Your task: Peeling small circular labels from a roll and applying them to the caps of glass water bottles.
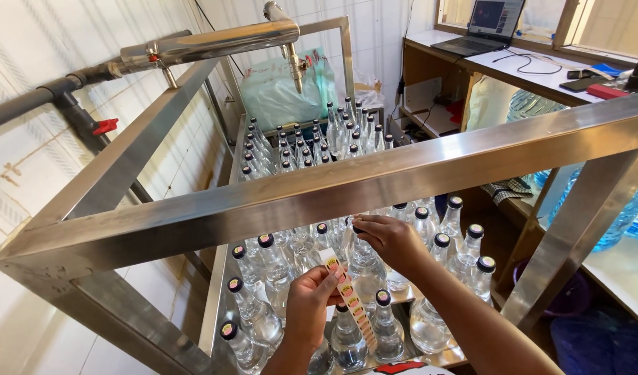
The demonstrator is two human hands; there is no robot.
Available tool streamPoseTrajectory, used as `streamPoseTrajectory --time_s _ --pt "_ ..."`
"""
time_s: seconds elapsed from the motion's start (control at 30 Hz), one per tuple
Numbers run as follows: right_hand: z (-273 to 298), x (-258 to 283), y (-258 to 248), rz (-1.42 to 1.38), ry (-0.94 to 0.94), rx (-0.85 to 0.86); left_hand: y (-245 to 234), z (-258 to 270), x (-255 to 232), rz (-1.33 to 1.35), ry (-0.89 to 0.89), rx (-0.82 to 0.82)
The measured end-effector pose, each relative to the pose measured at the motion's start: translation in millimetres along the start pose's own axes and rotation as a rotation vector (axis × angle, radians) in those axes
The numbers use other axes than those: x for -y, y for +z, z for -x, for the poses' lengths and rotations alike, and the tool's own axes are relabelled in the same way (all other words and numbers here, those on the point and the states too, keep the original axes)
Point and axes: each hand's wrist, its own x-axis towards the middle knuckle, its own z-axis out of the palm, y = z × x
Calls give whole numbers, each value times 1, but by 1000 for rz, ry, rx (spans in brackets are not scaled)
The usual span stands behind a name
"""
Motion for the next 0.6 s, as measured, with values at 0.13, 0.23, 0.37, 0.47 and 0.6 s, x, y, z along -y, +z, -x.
streamPoseTrajectory --time_s 0.13,0.23,0.37,0.47,0.6 --pt "6 4 4 37 -31 -40 2 -4 1 76 -10 -20" --pt "5 15 1 51 248 38 2 -8 5 122 25 -73" --pt "-4 36 -9 -305 728 5 5 -7 5 31 144 -104" --pt "7 55 -18 -164 415 -104 6 2 0 -176 262 -123" --pt "10 95 -31 -145 -186 -11 7 -2 8 -335 415 -93"
